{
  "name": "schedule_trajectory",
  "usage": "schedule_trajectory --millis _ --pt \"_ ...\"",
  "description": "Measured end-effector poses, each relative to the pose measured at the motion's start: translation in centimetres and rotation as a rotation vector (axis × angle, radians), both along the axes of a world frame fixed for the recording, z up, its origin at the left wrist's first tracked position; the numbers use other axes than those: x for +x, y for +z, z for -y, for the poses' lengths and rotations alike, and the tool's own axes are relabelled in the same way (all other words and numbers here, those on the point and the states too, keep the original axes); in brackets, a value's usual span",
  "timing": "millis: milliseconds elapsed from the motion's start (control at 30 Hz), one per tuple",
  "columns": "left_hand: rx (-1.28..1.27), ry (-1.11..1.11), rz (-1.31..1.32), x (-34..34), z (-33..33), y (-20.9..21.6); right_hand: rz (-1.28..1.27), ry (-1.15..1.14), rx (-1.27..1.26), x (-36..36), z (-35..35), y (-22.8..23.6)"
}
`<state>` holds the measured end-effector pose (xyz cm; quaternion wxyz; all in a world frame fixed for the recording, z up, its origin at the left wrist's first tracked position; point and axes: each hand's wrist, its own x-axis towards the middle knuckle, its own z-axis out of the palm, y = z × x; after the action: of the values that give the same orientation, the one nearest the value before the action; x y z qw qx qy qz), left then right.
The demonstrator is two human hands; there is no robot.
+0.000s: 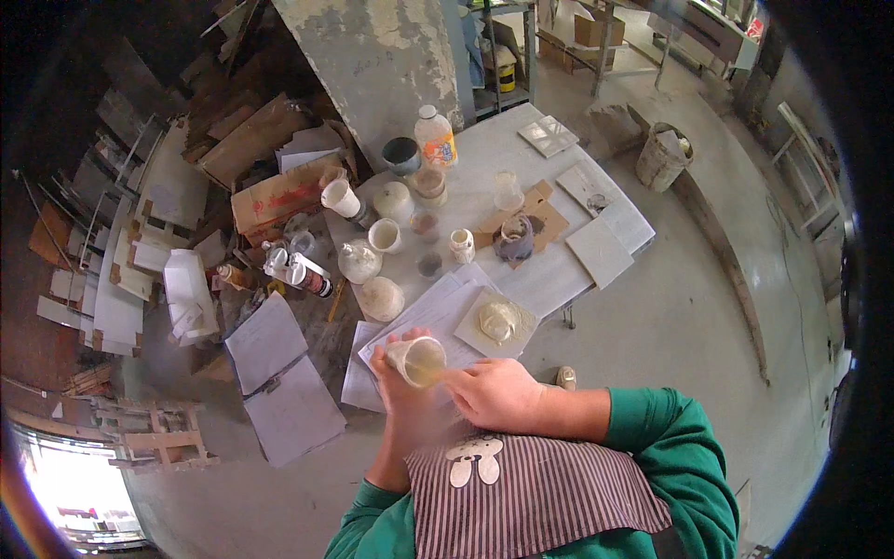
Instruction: The person mixes a yellow viscous substance on a white tile using a yellow spatula, then walks to a table and adds liquid from a small cup to the mixture, continuing to stir. The person handles the tile and spatula throughout.
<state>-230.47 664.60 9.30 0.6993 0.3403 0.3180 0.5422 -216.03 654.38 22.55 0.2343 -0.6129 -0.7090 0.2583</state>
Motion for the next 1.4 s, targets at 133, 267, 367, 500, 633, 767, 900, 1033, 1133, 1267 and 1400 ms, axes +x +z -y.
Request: schedule_trajectory --millis 133,267,367,500,633,767,900,1033,1133,1267,1400 --pt "0.361 -0.016 -0.506 -0.3 -0.3 0.0 0.187 0.061 0.229 0.8 -0.7 -0.2" --pt "0.006 0.012 -0.109 -0.4 -0.8 -0.4 0.282 0.080 0.284 1.3 -1.5 -0.2" --pt "-0.031 -0.005 -0.010 -0.4 -0.3 0.0 0.335 0.099 0.245 1.2 -1.8 0.0" --pt "-0.085 0.024 0.055 0.0 0.1 1.3 0.325 0.083 0.280 1.1 -1.6 -0.1" --pt "-0.125 0.072 0.008 0.8 -0.1 2.6 0.298 0.104 0.289 1.2 -1.4 -0.6" --pt "-0.282 0.021 0.193 1.2 0.3 4.8 0.251 0.100 0.158 1.2 -1.5 -0.9" --pt "-0.419 -0.055 0.345 1.3 0.8 6.7 0.068 -0.027 -0.008 1.0 -1.0 -0.9" --pt "-0.235 -0.037 0.093 1.8 1.1 6.7 -0.151 -0.203 0.005 0.7 -0.1 -1.7" --pt "-0.180 -0.044 0.036 2.1 1.1 6.3 -0.316 -0.333 0.073 0.4 0.2 -3.1" --pt "-0.342 -0.126 0.235 2.7 0.7 6.0 -0.593 -0.480 -0.011 0.5 0.7 -5.4" --pt "-0.231 -0.179 0.106 3.9 0.7 5.8 -0.907 -0.576 -0.281 0.9 1.2 -6.6"
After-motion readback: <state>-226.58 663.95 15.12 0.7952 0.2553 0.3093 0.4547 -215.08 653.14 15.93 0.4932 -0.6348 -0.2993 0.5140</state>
